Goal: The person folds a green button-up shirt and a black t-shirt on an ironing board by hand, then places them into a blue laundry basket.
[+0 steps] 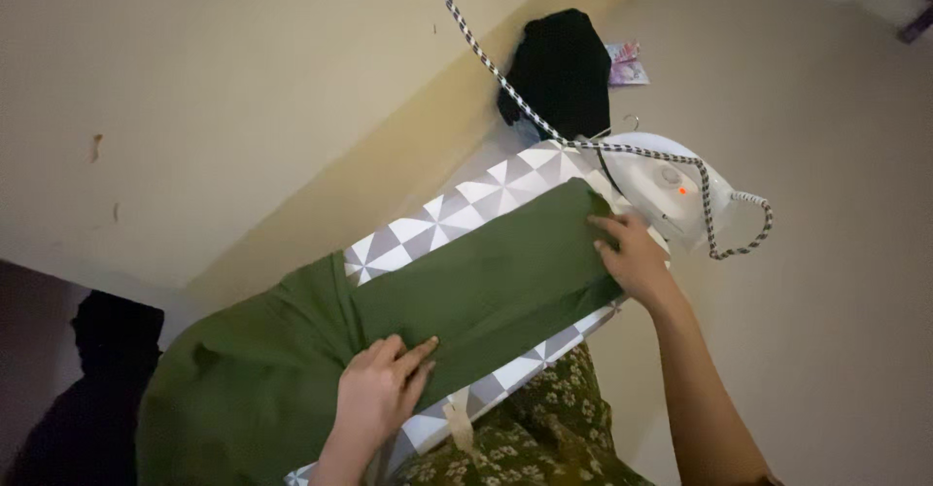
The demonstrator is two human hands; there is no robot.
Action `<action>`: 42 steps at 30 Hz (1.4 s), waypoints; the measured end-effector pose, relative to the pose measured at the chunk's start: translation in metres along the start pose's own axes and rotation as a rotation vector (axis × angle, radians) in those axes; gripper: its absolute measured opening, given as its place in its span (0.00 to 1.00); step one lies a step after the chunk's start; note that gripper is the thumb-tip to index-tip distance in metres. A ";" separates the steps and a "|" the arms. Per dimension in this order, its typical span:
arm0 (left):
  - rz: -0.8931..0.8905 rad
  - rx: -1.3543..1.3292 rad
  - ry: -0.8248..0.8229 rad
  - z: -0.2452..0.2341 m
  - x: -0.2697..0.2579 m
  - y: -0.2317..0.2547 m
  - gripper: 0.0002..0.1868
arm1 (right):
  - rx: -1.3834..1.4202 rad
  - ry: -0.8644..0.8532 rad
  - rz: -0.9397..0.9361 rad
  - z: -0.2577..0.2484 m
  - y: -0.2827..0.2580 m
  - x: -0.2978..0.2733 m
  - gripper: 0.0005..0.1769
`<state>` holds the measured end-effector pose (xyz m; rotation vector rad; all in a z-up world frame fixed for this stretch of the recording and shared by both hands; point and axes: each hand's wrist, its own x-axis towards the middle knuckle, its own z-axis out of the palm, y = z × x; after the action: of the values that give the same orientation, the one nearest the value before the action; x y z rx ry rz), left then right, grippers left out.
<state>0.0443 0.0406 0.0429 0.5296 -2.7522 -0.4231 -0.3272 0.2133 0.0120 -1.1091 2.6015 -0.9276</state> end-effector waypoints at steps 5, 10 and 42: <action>-0.094 -0.066 0.003 -0.013 0.005 0.006 0.18 | 0.033 0.116 -0.058 0.008 0.004 -0.015 0.28; -0.231 0.173 -0.288 -0.018 0.030 0.007 0.21 | -0.310 0.332 -0.253 0.012 -0.022 -0.013 0.32; -0.207 0.230 0.219 0.052 0.095 -0.078 0.11 | -0.756 0.110 -0.305 0.049 -0.033 0.106 0.30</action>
<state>-0.0334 -0.0546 -0.0083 0.8684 -2.5564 -0.0852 -0.3642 0.0985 0.0017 -1.6868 3.0088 0.0110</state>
